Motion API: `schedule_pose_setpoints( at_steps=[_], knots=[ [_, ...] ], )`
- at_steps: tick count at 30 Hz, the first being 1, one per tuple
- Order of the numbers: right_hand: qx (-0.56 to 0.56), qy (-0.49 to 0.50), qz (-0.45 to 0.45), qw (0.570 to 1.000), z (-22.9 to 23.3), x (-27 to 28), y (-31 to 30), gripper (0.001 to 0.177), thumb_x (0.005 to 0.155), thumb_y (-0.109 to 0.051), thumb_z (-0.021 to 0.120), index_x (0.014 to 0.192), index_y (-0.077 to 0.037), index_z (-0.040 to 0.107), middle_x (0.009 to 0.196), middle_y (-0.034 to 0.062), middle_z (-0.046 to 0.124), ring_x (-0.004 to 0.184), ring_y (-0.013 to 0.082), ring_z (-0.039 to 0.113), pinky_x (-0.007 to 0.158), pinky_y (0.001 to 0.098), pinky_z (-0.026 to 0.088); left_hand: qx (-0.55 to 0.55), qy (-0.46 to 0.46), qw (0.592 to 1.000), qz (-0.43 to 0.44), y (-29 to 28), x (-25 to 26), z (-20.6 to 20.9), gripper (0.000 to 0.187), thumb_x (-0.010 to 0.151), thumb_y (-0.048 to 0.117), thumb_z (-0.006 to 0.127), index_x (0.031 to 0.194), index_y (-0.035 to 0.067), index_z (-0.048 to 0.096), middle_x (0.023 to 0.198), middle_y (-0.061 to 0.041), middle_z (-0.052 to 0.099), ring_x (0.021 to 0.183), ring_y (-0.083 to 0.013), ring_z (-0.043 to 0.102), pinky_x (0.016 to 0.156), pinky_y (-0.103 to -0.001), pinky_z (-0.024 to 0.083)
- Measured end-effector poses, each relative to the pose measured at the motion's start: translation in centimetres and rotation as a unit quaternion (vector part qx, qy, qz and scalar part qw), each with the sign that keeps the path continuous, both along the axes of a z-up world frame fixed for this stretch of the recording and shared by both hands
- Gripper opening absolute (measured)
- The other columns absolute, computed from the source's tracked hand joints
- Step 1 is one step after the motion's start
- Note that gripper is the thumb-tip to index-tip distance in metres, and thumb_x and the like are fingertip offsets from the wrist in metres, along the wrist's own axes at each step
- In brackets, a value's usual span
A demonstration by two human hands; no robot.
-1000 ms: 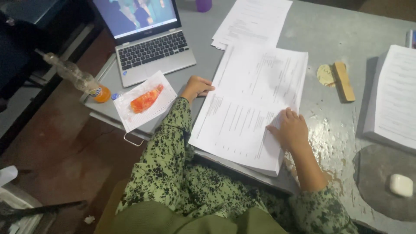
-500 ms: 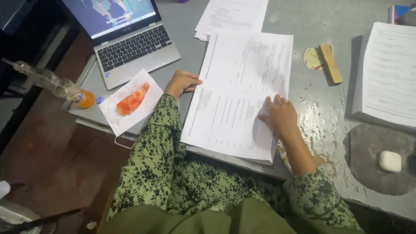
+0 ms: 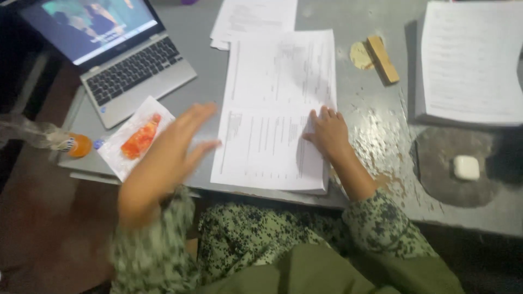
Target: Organizing and reviewing printed documents on a desk
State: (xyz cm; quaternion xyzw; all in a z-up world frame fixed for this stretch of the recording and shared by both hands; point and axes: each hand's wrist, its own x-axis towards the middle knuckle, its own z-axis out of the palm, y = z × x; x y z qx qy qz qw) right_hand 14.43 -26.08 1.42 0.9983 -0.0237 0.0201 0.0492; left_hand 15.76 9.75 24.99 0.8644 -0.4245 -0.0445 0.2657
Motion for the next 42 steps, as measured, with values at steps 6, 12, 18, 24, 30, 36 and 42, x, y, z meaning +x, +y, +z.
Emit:
schedule_pose_setpoints(
  at_steps=[6, 12, 18, 24, 30, 36, 42],
  knots=[
    [-0.028, -0.012, 0.023, 0.999, 0.0, 0.4, -0.1, 0.08, 0.078, -0.058, 0.078, 0.14, -0.009, 0.063, 0.129, 0.0231, 0.066, 0.12, 0.0351, 0.064, 0.1, 0.0437, 0.049, -0.275, 0.029, 0.961, -0.022, -15.7, 1.6, -15.9, 0.043, 0.103, 0.0, 0.036, 0.138, 0.01, 0.06, 0.131, -0.008, 0.066, 0.129, -0.0266, 0.062, 0.11, -0.038, 0.049],
    [0.012, -0.072, 0.059, 0.996, -6.4, 2.2, -3.2, 0.052, 0.083, -0.045, 0.075, 0.121, -0.01, 0.075, 0.114, 0.0201, 0.071, 0.105, 0.0356, 0.069, 0.08, 0.0415, 0.055, -0.254, 0.047, 0.966, 0.02, -23.8, 5.3, -29.5, 0.038, 0.104, 0.003, 0.046, 0.138, 0.014, 0.058, 0.127, -0.011, 0.067, 0.122, -0.0322, 0.065, 0.105, -0.042, 0.052],
    [0.248, 0.029, 0.087, 0.964, 3.6, 0.0, -2.1, 0.041, 0.087, -0.021, 0.067, 0.121, 0.004, 0.07, 0.12, 0.0324, 0.069, 0.108, 0.0517, 0.065, 0.088, 0.0574, 0.052, -0.192, -0.006, 0.981, 0.021, -22.7, 4.5, -26.9, 0.043, 0.104, 0.002, 0.043, 0.144, 0.013, 0.051, 0.13, -0.012, 0.064, 0.128, -0.0303, 0.061, 0.111, -0.041, 0.049],
    [0.422, -0.105, -0.057, 0.899, 3.8, -1.5, -6.5, 0.031, 0.095, -0.002, 0.066, 0.124, -0.011, 0.074, 0.115, 0.0142, 0.074, 0.113, 0.0391, 0.067, 0.095, 0.0433, 0.056, -0.142, -0.042, 0.989, 0.022, -23.0, 4.5, -27.4, 0.047, 0.102, -0.004, 0.044, 0.145, 0.011, 0.05, 0.131, -0.017, 0.064, 0.13, -0.0323, 0.059, 0.114, -0.042, 0.047],
    [0.408, -0.194, -0.14, 0.881, 2.1, -11.8, -3.6, 0.003, 0.095, -0.023, 0.082, 0.093, -0.021, 0.082, 0.077, 0.0031, 0.076, 0.078, 0.0193, 0.074, 0.07, 0.0314, 0.057, -0.141, -0.017, 0.99, 0.018, -22.3, 3.9, -26.5, 0.046, 0.102, -0.004, 0.043, 0.144, 0.012, 0.052, 0.132, -0.014, 0.065, 0.133, -0.0288, 0.057, 0.116, -0.041, 0.045],
    [0.396, -0.1, 0.197, 0.891, 5.1, -20.8, 7.5, 0.03, 0.094, -0.002, 0.067, 0.123, 0.003, 0.066, 0.134, 0.0187, 0.066, 0.122, 0.031, 0.067, 0.109, 0.0377, 0.051, -0.116, 0.074, 0.99, 0.038, -22.6, 3.7, -23.8, 0.071, 0.086, -0.026, 0.039, 0.145, 0.011, 0.054, 0.145, -0.02, 0.057, 0.131, -0.0359, 0.057, 0.106, -0.049, 0.055],
    [0.192, -0.187, 0.147, 0.952, -0.3, -20.4, 9.3, 0.037, 0.089, 0.005, 0.065, 0.126, 0.007, 0.068, 0.133, 0.0226, 0.066, 0.122, 0.0353, 0.064, 0.104, 0.0432, 0.054, -0.147, 0.001, 0.989, 0.028, -23.2, 4.7, -27.7, 0.047, 0.103, -0.002, 0.047, 0.146, 0.015, 0.053, 0.137, -0.017, 0.062, 0.133, -0.032, 0.058, 0.115, -0.043, 0.046]
  ],
)
